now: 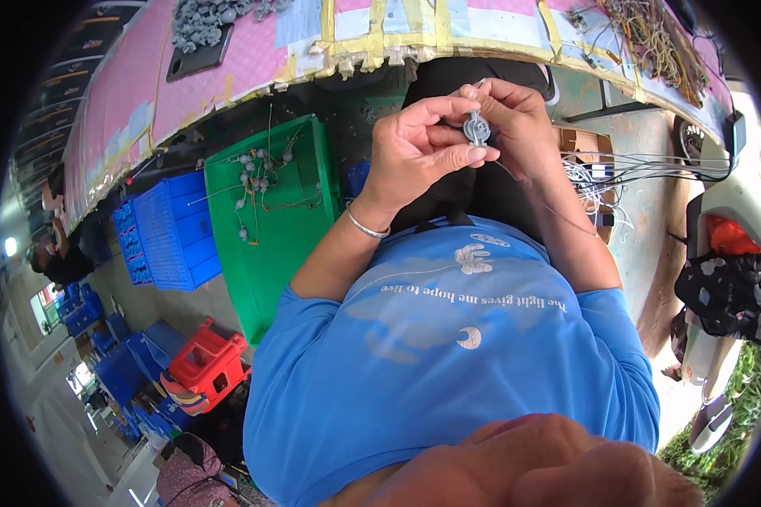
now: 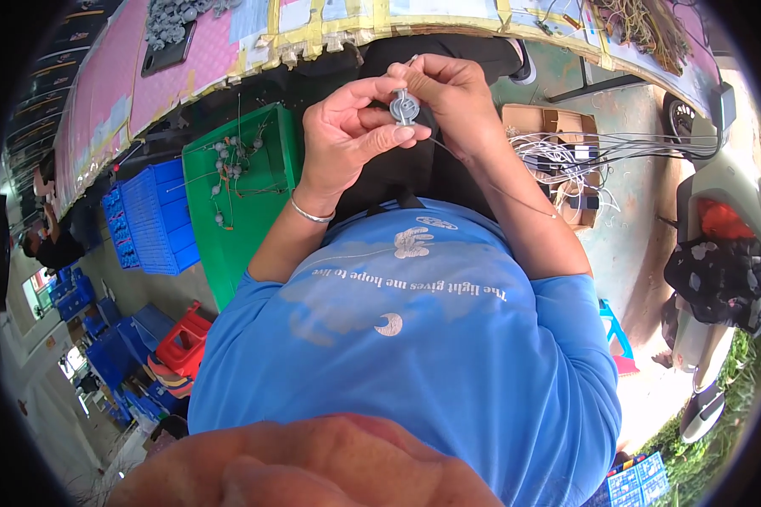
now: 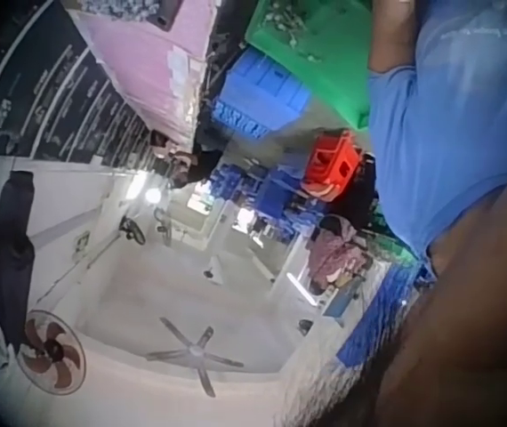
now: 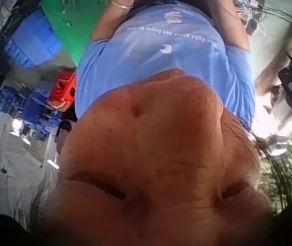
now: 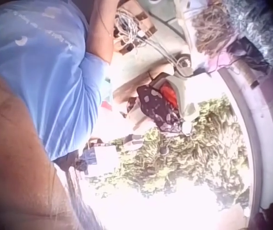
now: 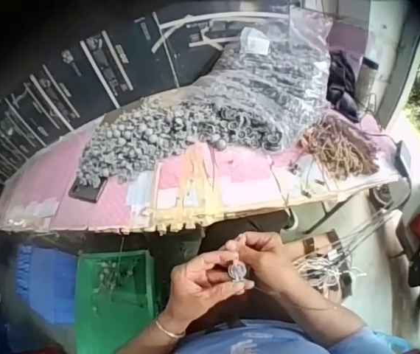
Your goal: Assembling small toy components at a factory workbench.
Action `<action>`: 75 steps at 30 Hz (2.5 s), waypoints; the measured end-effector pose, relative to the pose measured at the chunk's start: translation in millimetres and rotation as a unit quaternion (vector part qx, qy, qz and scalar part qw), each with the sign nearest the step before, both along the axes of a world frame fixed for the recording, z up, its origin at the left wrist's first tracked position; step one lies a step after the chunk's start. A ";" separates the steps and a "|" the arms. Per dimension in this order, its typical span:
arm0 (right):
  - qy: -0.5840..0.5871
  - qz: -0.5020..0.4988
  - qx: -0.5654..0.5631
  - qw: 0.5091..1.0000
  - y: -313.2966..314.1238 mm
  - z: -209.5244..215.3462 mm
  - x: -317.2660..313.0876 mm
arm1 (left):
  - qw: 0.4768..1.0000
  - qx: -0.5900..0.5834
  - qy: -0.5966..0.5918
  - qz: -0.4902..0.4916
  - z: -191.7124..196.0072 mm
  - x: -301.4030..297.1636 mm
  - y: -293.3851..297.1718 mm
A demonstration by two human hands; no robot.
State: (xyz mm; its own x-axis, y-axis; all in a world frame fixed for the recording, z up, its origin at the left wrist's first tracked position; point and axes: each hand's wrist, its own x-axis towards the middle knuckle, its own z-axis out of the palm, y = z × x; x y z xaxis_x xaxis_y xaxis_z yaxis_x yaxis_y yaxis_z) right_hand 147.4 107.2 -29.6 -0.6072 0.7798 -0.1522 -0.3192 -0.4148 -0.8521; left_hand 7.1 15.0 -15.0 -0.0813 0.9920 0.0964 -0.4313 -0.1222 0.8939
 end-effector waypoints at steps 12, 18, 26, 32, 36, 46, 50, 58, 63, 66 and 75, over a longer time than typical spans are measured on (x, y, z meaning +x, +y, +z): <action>-0.383 -0.175 0.615 0.666 114.6 58.3 -38.2 | 0.997 -0.058 -0.041 -0.031 -16.5 -29.2 -4.7; -0.383 -0.137 0.708 0.577 174.1 69.5 -76.7 | 0.997 -0.053 -0.033 -0.048 -24.5 -33.4 -2.7; -0.422 -0.129 0.682 0.583 165.5 62.2 -67.5 | 0.993 -0.099 -0.050 -0.048 -24.4 -37.7 -14.1; -0.425 -0.089 0.685 0.586 129.6 47.8 -33.1 | 0.990 -0.108 -0.084 -0.025 -22.2 -36.1 -20.6; -0.459 -0.096 0.669 0.576 122.5 45.4 -22.4 | 0.993 -0.091 -0.073 -0.019 -14.4 -33.5 -15.7; -0.227 -0.021 0.311 0.923 -23.8 47.7 -0.5 | 0.995 -0.020 0.059 0.082 0.3 -33.8 -8.2; -0.168 -0.018 0.254 0.952 -35.9 41.9 8.6 | 0.989 -0.004 0.105 0.101 2.5 -26.1 -9.8; -0.241 -0.009 0.253 0.937 -39.7 49.1 18.4 | 0.976 -0.004 0.186 0.113 2.3 -14.4 -12.7; -0.232 -0.006 0.220 0.948 -39.2 42.4 13.9 | 0.914 0.034 0.367 0.169 6.2 -4.1 -16.9; -0.251 0.014 0.210 0.945 -33.7 34.2 14.5 | 0.860 0.091 0.455 0.212 4.1 -0.1 -16.6; -0.081 0.065 0.161 0.981 -14.7 8.8 33.9 | 0.968 0.046 0.217 0.118 -6.9 3.3 -6.7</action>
State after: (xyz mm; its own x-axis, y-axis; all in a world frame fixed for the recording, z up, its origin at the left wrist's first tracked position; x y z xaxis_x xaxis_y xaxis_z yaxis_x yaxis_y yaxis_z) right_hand 181.3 92.4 -20.9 -0.6924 0.7214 -0.0130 -0.1312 -0.1436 -0.9809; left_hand 10.4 8.3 -21.9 -0.2361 0.9362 0.2603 0.0326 -0.2601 0.9650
